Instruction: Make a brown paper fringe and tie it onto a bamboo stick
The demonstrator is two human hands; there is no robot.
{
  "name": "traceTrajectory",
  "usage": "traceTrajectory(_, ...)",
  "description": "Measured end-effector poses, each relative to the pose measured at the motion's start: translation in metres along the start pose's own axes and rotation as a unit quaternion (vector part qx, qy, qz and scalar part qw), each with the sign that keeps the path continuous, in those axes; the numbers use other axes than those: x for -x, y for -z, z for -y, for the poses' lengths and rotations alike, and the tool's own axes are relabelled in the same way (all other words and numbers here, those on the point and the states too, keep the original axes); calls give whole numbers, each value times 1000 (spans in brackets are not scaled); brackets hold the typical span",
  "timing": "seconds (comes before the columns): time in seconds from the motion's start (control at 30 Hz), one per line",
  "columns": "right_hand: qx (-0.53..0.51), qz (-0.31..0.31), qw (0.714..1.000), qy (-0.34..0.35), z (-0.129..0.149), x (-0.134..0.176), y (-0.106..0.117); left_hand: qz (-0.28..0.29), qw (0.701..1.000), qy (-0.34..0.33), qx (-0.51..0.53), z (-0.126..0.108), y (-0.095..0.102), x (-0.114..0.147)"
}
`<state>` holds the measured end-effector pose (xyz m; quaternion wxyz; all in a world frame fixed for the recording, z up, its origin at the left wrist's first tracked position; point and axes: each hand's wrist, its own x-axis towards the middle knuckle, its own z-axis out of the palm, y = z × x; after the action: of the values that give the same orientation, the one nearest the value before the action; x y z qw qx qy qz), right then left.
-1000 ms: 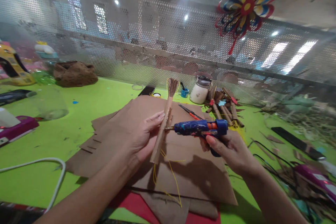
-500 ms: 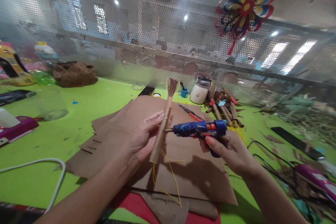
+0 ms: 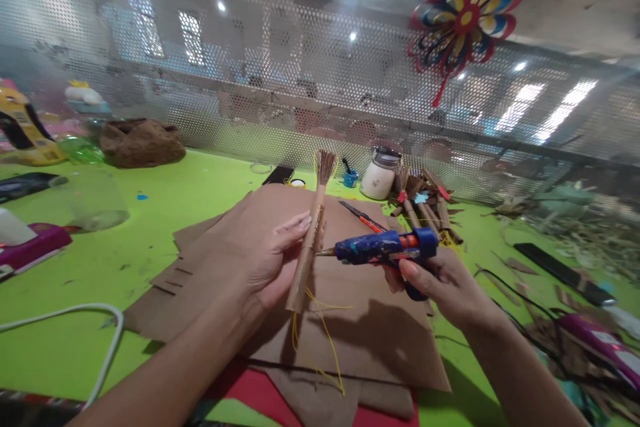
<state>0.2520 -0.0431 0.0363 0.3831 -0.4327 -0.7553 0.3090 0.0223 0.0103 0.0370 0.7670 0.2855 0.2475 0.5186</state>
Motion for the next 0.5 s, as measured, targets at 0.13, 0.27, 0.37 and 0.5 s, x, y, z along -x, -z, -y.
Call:
traceTrajectory(0.13, 7, -135, 991, -18, -14, -5, 11, -37, 999, -22, 4, 2, 4, -3)
traceTrajectory(0.27, 172, -290, 941, -37, -44, -19, 19, -52, 998, -42, -11, 3, 7, -7)
traceTrajectory(0.37, 301, -294, 907, -24, -76, -29, 19, -38, 999, -36, -15, 4, 8, -7)
traceTrajectory(0.5, 426, -235, 873, -45, -106, -36, 9, -10, 1000, -20, -17, 7, 10, -7)
